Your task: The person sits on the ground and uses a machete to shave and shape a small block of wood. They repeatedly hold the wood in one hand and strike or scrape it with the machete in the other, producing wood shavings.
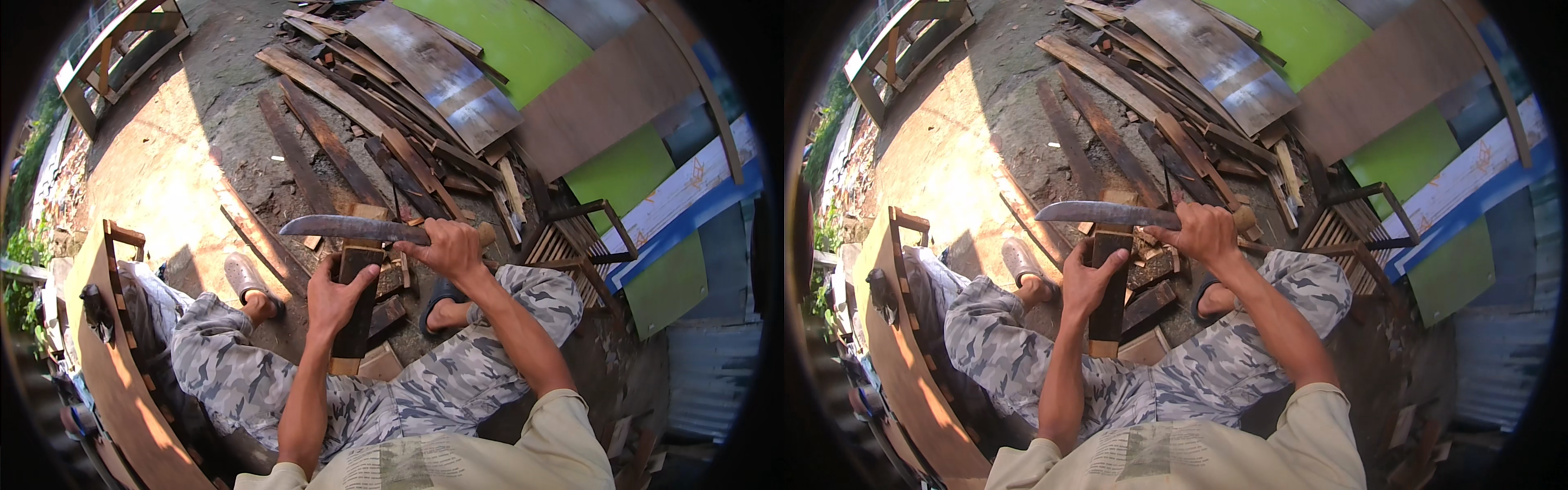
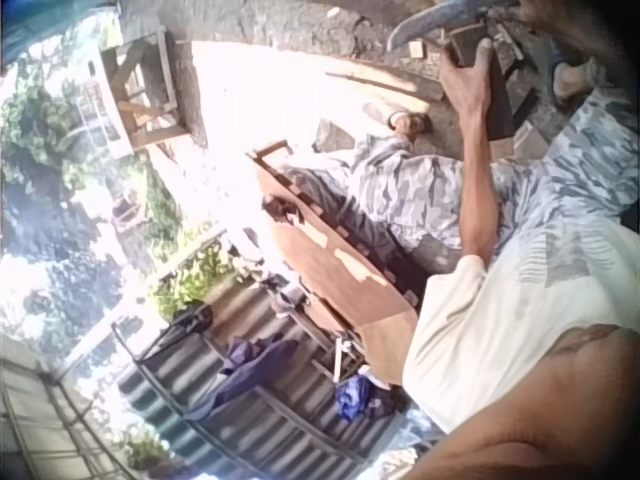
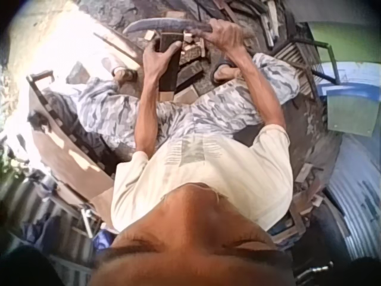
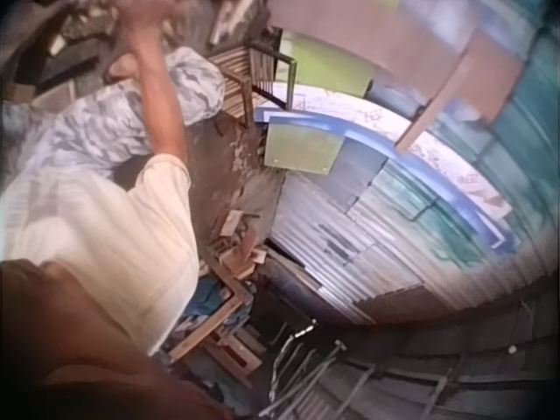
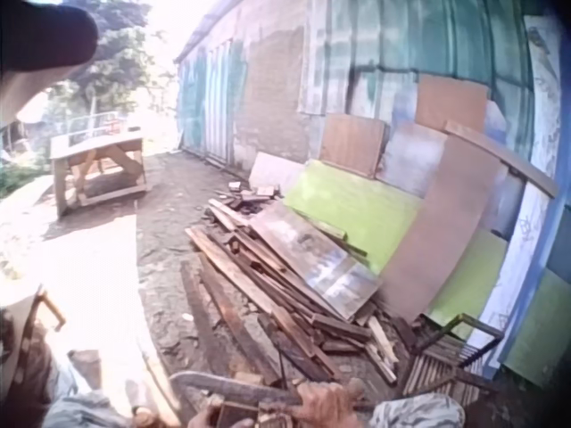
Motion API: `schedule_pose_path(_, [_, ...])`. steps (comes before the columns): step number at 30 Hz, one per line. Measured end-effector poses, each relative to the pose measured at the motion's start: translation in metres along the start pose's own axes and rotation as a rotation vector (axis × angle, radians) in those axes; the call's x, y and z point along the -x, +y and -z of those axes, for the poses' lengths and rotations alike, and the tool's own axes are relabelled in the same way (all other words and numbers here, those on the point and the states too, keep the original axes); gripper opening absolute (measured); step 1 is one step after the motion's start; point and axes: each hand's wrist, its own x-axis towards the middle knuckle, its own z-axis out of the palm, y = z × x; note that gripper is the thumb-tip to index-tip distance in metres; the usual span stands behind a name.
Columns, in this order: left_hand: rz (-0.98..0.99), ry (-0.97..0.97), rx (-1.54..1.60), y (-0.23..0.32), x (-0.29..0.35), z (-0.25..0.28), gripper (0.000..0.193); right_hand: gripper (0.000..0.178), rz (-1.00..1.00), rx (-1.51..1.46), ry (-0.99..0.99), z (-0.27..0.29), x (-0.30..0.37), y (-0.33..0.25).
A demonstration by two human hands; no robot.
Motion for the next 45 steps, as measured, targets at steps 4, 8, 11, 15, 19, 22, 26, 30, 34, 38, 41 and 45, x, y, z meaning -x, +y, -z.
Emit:
schedule_pose_path(4, [0.068,-0.009,0.057,0.005,0.0,-0.002,0.075,0.074,0.044,0.013,0.011,-0.006,-0.005,0.018])
schedule_pose_path(8, [0.074,-0.02,-0.008,0.007,-0.001,-0.001,0.072,0.074,0.096,0.046,0.042,-0.011,-0.005,0.039])
schedule_pose_path(11, [0.123,-0.073,0.022,0.014,-0.003,0.003,0.071,0.077,0.113,0.056,0.048,-0.009,-0.004,0.054])
schedule_pose_path(15, [0.154,-0.068,-0.068,0.024,-0.005,0.009,0.066,0.084,0.069,0.071,-0.03,-0.007,-0.006,0.062])
schedule_pose_path(19, [0.162,0.114,0.1,-0.007,0.003,0.086,0.057,0.097,-0.659,0.228,-0.061,0.035,-0.016,0.149])
schedule_pose_path(22, [0.232,0.137,0.062,0.007,-0.009,0.116,0.055,0.097,-0.616,0.139,-0.016,0.057,-0.023,0.136])
schedule_pose_path(26, [0.076,0.116,0.025,0.019,-0.021,0.074,0.058,0.09,-0.481,-0.038,-0.12,0.038,-0.026,0.072])
schedule_pose_path(30, [0.13,0.01,0.107,-0.001,-0.015,0.054,0.057,0.085,-0.22,-0.083,-0.106,0.016,-0.026,0.015])
schedule_pose_path(34, [0.058,0.029,0.041,0.004,-0.006,0.031,0.062,0.084,-0.081,-0.101,-0.106,0.006,-0.019,-0.008])
schedule_pose_path(38, [0.117,-0.073,0.004,0.006,-0.004,0.025,0.061,0.082,-0.032,-0.111,-0.084,-0.003,-0.018,-0.013])
schedule_pose_path(41, [0.096,-0.059,0.013,0.002,-0.003,0.019,0.061,0.081,-0.021,-0.075,-0.045,-0.005,-0.019,-0.015])
schedule_pose_path(45, [0.091,-0.034,-0.01,-0.002,-0.003,0.016,0.061,0.082,0.004,-0.071,-0.003,-0.011,-0.02,-0.006])
